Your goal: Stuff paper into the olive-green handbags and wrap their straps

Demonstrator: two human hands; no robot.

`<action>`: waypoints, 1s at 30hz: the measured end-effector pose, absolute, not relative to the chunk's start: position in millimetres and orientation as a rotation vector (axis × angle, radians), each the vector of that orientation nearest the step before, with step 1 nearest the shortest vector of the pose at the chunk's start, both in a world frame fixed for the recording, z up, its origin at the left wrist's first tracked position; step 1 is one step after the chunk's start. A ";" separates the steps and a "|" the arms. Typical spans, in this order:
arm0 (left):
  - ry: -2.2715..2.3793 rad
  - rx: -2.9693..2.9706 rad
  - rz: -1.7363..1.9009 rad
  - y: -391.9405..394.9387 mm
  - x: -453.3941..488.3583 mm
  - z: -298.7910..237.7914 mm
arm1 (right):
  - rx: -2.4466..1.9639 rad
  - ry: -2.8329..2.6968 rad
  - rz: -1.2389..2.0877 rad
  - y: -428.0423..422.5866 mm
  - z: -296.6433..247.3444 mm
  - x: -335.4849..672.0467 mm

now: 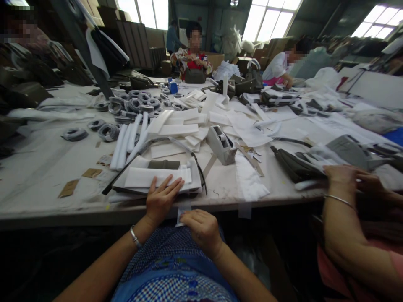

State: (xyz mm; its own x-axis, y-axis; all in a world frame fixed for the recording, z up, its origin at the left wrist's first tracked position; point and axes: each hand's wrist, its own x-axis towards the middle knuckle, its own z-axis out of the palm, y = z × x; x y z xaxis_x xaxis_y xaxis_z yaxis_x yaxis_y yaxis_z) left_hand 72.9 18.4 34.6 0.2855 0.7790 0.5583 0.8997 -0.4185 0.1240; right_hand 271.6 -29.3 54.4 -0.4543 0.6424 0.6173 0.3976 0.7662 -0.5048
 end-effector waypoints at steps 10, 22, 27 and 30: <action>-1.477 -2.333 -0.792 17.6 72.0 36.8 | -0.868 -2.134 0.362 26.0 97.4 266.0; -1.480 -2.338 -0.946 19.9 72.5 37.7 | -1.033 -2.116 0.352 98.3 74.6 251.0; -1.483 -2.363 -1.017 21.1 70.5 39.5 | -1.075 -2.213 0.498 114.3 74.7 250.7; -1.420 -2.314 -1.036 21.7 69.5 36.7 | -1.158 -2.278 0.592 123.5 80.8 250.0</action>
State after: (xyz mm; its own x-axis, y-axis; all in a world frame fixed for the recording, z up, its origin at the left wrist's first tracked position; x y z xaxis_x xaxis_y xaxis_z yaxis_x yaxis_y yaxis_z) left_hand 69.5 21.7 36.7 0.2786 0.6841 0.6741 0.8508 -0.5014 0.1573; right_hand 250.0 123.5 80.8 -0.5042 0.8283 0.2443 0.6044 0.5405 -0.5852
